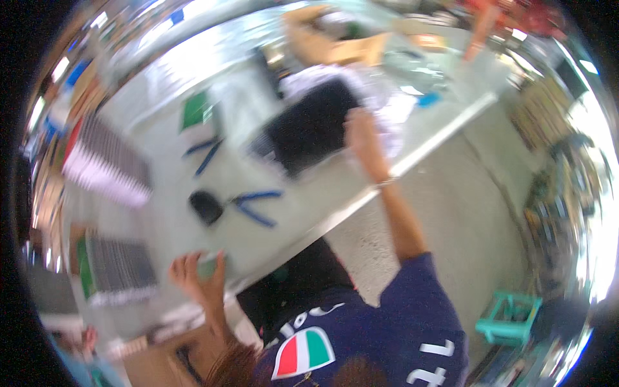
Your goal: The person assembles spiral-bound notebooks by inserting a black plastic coil into the punched holes of green covers. They use pliers to secure the coil ends and stack the finished notebooks on the table.
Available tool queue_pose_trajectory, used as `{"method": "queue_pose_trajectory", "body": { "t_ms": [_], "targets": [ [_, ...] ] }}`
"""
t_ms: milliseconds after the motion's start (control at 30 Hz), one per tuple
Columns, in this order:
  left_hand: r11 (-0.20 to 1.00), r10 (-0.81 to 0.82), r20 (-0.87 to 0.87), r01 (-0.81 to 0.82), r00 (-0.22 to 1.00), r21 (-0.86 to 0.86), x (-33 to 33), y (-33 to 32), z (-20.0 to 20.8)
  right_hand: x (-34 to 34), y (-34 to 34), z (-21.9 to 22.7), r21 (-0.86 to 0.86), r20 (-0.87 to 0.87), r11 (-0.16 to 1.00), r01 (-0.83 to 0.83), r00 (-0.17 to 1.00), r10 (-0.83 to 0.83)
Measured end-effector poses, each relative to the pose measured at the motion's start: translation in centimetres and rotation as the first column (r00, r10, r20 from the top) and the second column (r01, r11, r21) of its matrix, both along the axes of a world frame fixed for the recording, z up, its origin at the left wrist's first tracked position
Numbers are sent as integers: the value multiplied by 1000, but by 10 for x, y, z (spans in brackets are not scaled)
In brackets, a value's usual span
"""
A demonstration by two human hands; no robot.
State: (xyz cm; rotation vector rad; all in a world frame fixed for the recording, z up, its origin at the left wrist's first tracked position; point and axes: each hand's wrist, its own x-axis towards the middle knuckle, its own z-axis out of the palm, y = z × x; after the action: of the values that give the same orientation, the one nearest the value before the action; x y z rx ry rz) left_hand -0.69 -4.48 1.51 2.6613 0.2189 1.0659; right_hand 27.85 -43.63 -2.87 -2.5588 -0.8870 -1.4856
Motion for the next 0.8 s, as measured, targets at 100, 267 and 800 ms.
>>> {"method": "queue_pose_trajectory", "body": {
  "t_ms": [100,267,800],
  "targets": [
    [995,15,-54,-21,998,-100,1,-7,12,-2,-6,29,328,-589,936,126,802,99],
    [992,66,-32,-69,997,-109,-2,-9,9,-29,21,70,506,-516,843,181,847,128],
    [987,93,-53,-99,994,-128,6,-7,0,-152,213,111,730,-681,646,-224,-155,716]
  ]
}}
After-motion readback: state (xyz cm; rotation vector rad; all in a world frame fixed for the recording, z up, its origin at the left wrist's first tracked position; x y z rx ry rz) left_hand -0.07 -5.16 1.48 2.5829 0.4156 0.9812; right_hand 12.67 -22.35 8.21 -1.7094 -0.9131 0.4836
